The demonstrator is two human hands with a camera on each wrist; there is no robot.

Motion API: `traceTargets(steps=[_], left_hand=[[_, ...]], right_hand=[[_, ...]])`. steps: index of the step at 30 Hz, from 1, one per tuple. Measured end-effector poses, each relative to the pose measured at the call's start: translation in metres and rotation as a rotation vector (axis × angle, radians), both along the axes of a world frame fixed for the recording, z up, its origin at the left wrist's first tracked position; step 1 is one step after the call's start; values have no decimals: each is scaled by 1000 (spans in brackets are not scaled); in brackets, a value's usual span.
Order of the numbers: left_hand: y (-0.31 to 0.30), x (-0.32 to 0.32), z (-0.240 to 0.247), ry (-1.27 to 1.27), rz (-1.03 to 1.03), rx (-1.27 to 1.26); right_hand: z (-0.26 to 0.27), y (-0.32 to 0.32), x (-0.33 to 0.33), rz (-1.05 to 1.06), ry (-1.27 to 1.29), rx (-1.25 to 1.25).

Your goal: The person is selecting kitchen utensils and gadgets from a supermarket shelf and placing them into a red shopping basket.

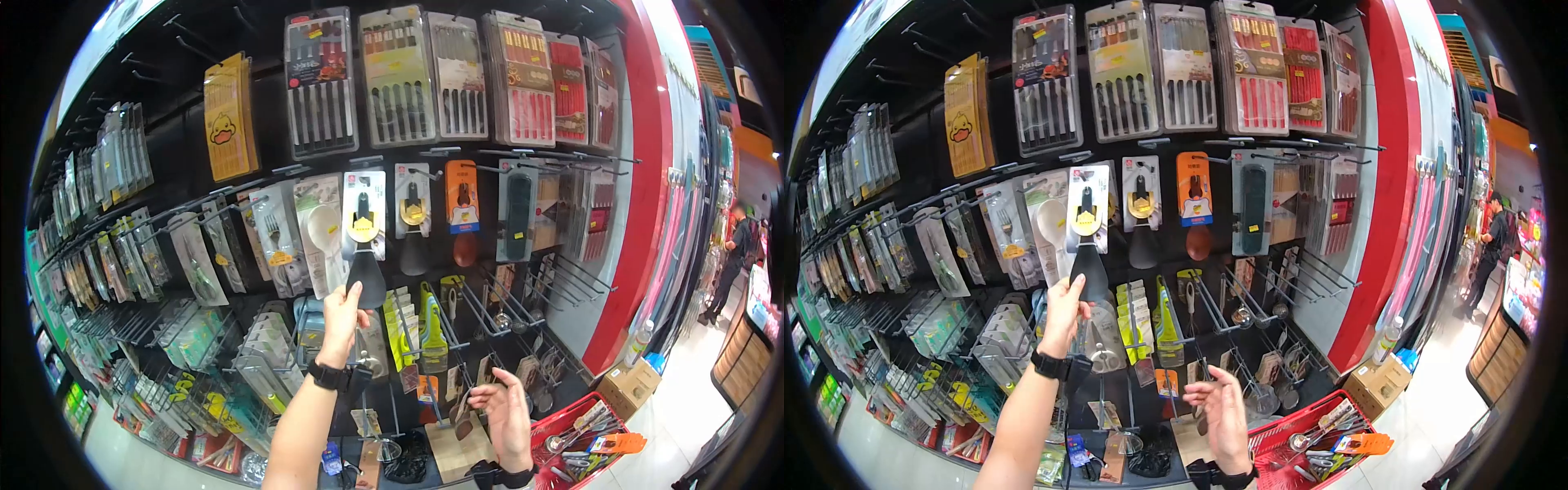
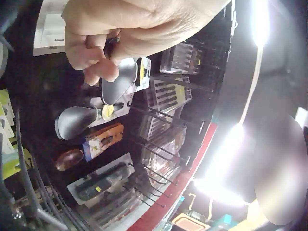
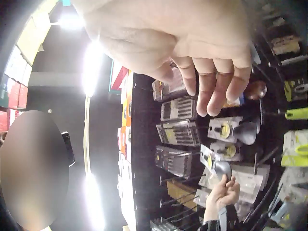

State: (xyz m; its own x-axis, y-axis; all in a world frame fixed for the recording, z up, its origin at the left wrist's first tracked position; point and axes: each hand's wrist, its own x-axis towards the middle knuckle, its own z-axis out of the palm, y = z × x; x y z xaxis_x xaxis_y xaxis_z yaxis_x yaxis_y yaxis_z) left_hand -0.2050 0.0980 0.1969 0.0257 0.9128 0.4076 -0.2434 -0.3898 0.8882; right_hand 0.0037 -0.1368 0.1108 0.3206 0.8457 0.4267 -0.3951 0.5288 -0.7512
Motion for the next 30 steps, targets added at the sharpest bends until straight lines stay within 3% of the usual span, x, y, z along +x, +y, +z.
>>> traceTargets(steps=[2,6,8,12,16,20,22,24,26,28,30], left_hand=[[7,4,-2,-6,-3,31],[21,3,-15,5,-20,111],[28,0,-20,-60,-85,36],[26,-2,-12,-53,-247,-143],[42,-17,-24,-74,-405,-161],[13,-12,-23,-86,-302,-247],[-3,-15,-27,26,-240,-146],[-26,-13,-27,78,-178,-103],[-50,-8,-29,135,15,71],[-74,-1,-33,154,55,89],[-91,0,-42,172,102,108]], right_hand=[[-2,-6,19,-87,2,-56],[-14,-18,70,-471,-143,-96],[-25,-23,100,-620,-90,-89],[-92,-30,182,-700,-33,-211],[-181,-33,241,-848,83,-552],[-299,-40,266,-750,184,-841],[-377,-42,286,-568,58,-1043],[-349,-28,254,-420,-42,-1310],[-382,-12,244,-198,-314,-1322],[-339,4,220,-12,-547,-1455],[-359,22,208,58,-727,-1471]])
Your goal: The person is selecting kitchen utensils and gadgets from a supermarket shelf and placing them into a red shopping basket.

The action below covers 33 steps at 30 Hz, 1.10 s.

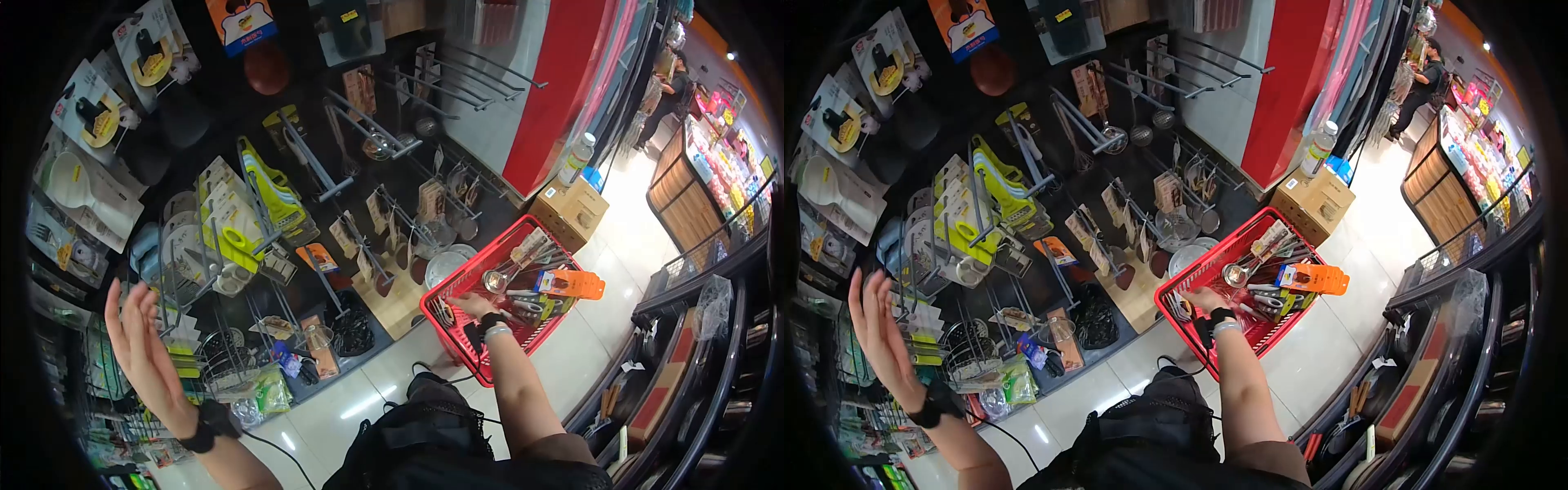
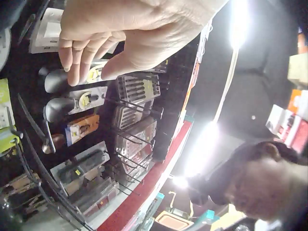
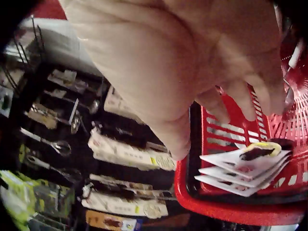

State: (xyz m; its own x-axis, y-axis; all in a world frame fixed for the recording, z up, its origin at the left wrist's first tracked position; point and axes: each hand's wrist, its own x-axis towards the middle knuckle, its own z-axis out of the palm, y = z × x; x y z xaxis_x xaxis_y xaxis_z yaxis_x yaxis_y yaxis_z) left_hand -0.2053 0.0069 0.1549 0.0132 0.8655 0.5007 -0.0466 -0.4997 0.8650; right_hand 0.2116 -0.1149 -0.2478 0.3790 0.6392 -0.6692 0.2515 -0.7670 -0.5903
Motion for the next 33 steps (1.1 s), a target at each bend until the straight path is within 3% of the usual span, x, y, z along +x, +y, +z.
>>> traceTargets(steps=[2,4,5,7,16,18,20,21,23,24,25,26,28,30,32,33], left_hand=[[-11,-1,-10,43,-154,-17],[-25,13,-13,44,-66,-56],[-28,12,-17,58,-81,-86],[-33,16,-23,52,-63,-128],[-49,29,-37,141,-88,-211],[-51,33,-42,169,-110,-280],[-54,38,-46,173,-117,-286],[-56,40,-48,197,-159,-314],[-60,42,-54,273,-222,-347],[-62,43,-56,304,-264,-379],[-62,43,-65,387,-296,-343],[-63,44,-74,469,-328,-306],[-67,54,-79,621,-415,-237],[-69,63,-98,626,-494,-177],[-72,70,-117,689,-555,-188],[-72,75,-126,707,-578,-78]], right_hand=[[-16,13,-5,106,112,-32],[-8,21,-20,60,57,-44],[-44,27,-21,53,-105,-33],[-59,26,-30,63,-175,20],[-52,37,-39,53,-424,28],[-82,34,-23,93,-445,17],[-99,27,-5,316,-517,-48],[-91,17,-1,207,-579,14],[-62,-4,17,230,-568,58],[-84,-17,36,112,-489,84],[-35,-27,38,235,-509,118],[-30,-41,48,116,-430,203],[40,-61,45,21,-388,280],[109,-79,31,-215,-70,399],[178,-91,17,-165,-115,423],[178,-96,18,-221,-33,492]])
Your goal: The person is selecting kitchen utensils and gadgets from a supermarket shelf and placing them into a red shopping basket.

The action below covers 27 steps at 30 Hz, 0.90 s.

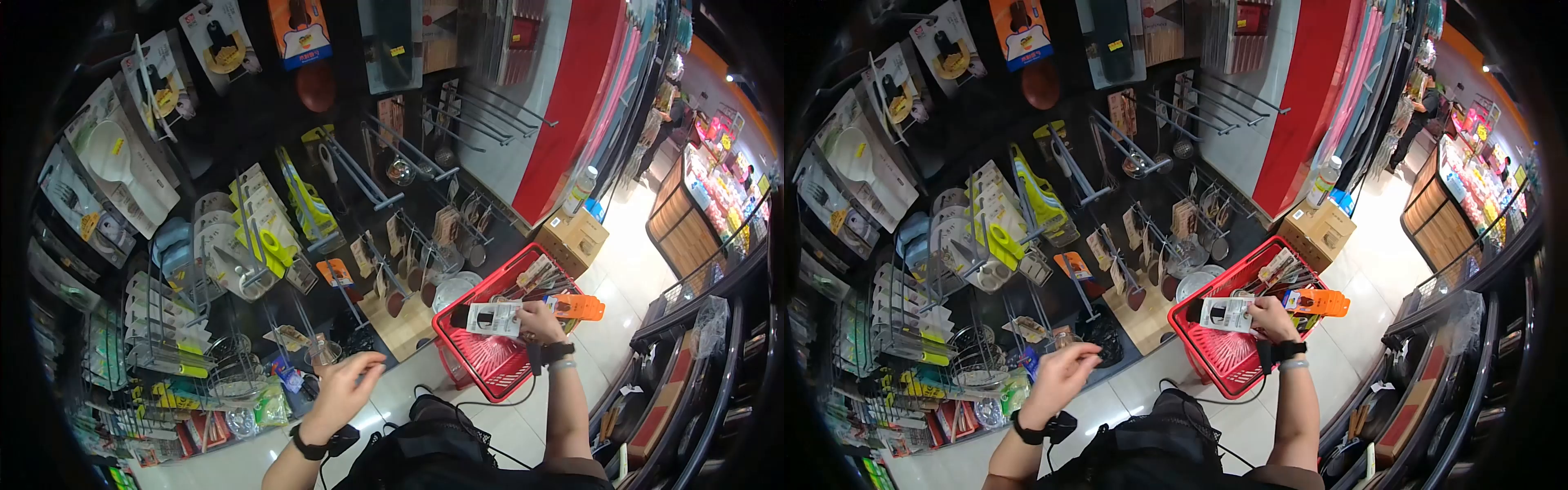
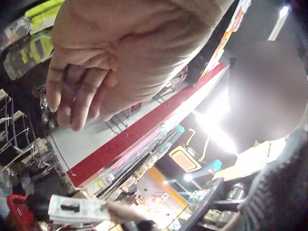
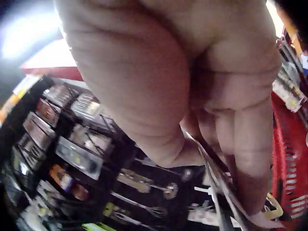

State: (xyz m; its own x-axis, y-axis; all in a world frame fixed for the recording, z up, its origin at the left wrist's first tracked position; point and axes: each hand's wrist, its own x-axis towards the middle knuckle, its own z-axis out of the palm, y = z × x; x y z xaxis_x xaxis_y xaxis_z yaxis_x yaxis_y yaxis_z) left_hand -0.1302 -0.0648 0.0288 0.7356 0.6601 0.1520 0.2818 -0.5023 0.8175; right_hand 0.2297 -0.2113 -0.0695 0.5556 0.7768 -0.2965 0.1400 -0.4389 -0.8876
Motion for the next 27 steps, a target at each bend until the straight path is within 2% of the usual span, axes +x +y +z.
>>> traceTargets(steps=[1,3,5,6,8,9,11,13,14,16,17,18,19,21,22,24,25,27], left_hand=[[1,5,-10,-13,-54,95],[-1,11,-32,42,-103,171],[-9,23,-27,55,-76,399],[-11,24,-21,48,-65,411],[-14,21,-6,173,65,749],[-12,16,-6,168,80,758],[-3,2,-7,88,249,989],[5,-13,-3,-151,296,940],[9,-20,2,-173,284,936],[12,-35,4,-187,291,944],[11,-40,3,-222,295,816],[10,-46,2,-259,297,690],[5,-52,4,-260,316,506],[-3,-59,17,-277,348,92],[-4,-62,23,-286,363,105],[-5,-69,36,-511,310,-417],[-6,-72,46,-525,323,-401],[-9,-77,68,-746,172,-652]], right_hand=[[0,-4,1,-29,85,80],[48,-6,-25,-4,132,85],[75,-3,-48,-13,466,317],[78,-4,-53,32,520,357],[87,-3,-67,113,642,412],[100,-2,-80,144,698,429],[128,1,-106,195,741,430],[140,4,-122,196,790,402],[136,7,-125,242,771,438],[165,20,-151,277,760,478],[183,26,-165,289,745,520],[195,30,-173,344,666,446],[201,36,-180,450,692,517],[206,55,-206,442,568,755],[195,66,-210,454,462,808],[184,81,-238,428,508,811],[173,89,-252,452,553,804],[145,106,-280,591,696,840]])
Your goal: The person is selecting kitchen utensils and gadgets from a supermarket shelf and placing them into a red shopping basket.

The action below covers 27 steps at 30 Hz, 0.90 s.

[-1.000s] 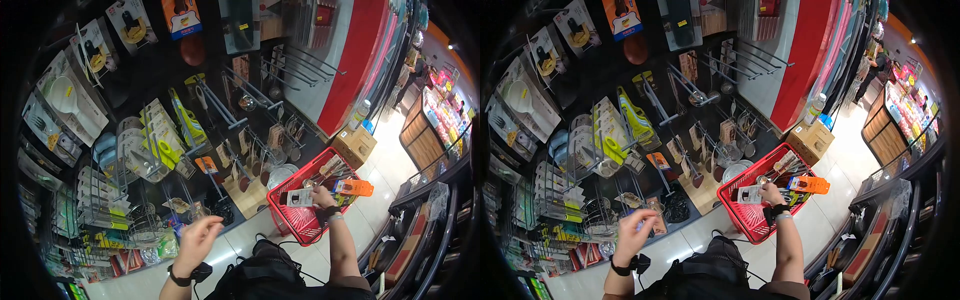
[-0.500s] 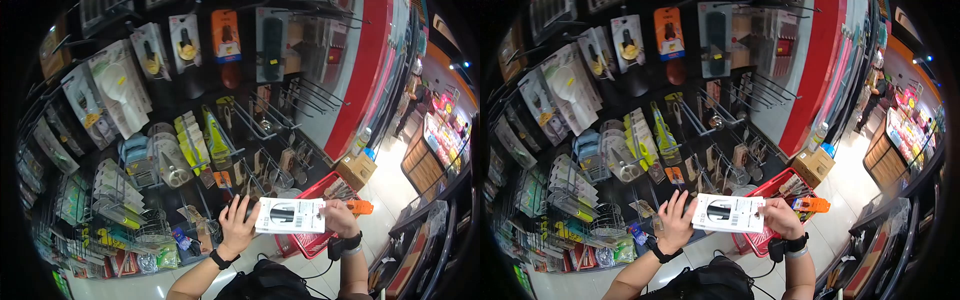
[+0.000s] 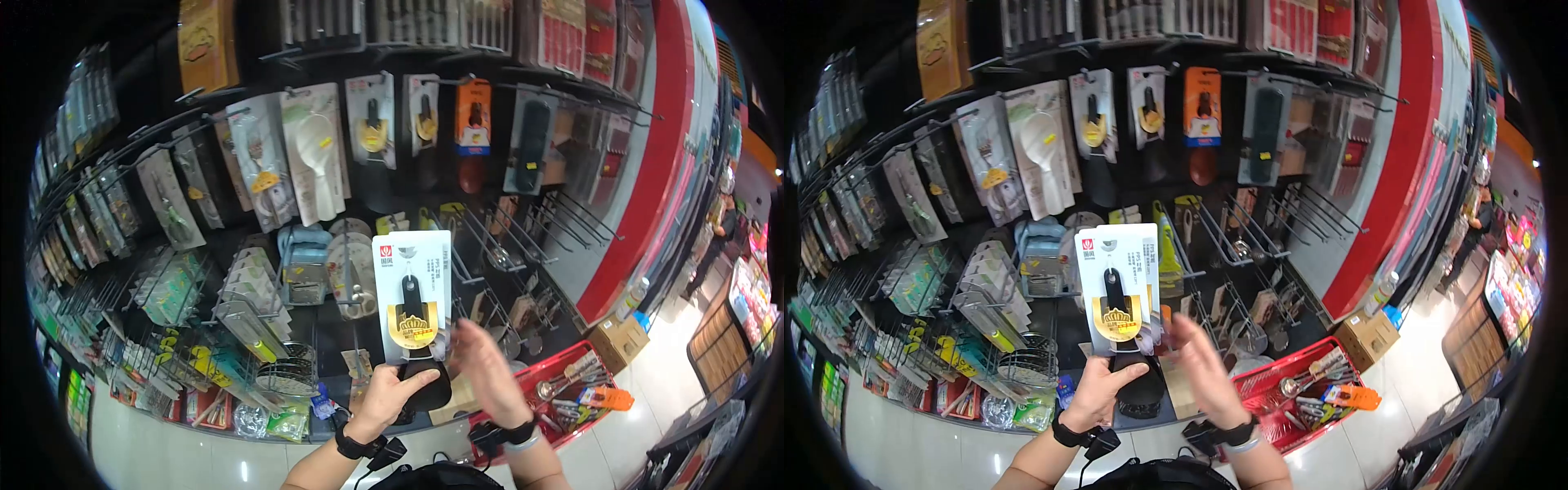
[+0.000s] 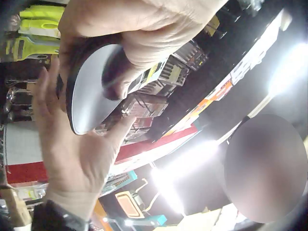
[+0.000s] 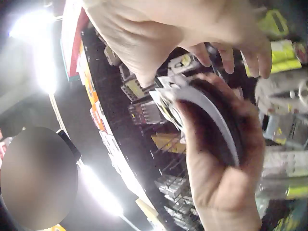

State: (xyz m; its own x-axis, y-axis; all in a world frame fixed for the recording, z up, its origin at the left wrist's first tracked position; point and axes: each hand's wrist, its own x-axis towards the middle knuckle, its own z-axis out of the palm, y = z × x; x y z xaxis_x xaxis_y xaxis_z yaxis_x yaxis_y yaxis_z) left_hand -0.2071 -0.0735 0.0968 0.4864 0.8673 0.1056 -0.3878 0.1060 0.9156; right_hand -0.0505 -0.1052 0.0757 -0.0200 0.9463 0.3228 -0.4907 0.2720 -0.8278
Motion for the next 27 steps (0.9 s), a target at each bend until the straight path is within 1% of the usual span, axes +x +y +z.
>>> traceTargets(steps=[1,2,4,5,6,8,10,12,14,15,16,18,19,20,22,23,24,26,27], left_hand=[[-1,-1,7,-41,2,-10],[1,-2,9,-44,16,2],[8,-3,12,37,67,73],[9,-7,19,196,133,206],[12,-7,23,195,140,215],[15,-3,26,586,661,817],[19,1,25,612,700,839],[18,5,31,712,876,903],[23,8,28,663,881,880],[24,8,29,643,875,880],[25,9,30,623,869,879],[25,10,39,570,878,892],[24,12,44,523,884,898],[24,13,49,516,886,905],[23,18,55,464,844,914],[23,21,56,440,825,897],[25,23,55,437,823,901],[27,29,54,256,610,715],[24,33,58,243,603,718]], right_hand=[[0,3,-16,51,34,-6],[0,2,-26,165,165,-152],[9,5,-41,182,325,-213],[17,6,-46,192,323,-202],[26,8,-49,184,368,-225],[33,11,-54,180,413,-250],[38,15,-56,153,423,-220],[40,20,-60,119,414,-183],[47,22,-65,-104,384,-40],[57,20,-66,-122,436,-20],[57,21,-66,-121,434,-13],[58,22,-64,-203,375,16],[62,21,-66,-240,452,21],[62,22,-66,-240,450,30],[58,21,-65,-397,516,16],[56,23,-64,-444,525,63],[56,22,-63,-446,526,68],[58,20,-62,-569,546,21],[58,20,-60,-622,539,46]])
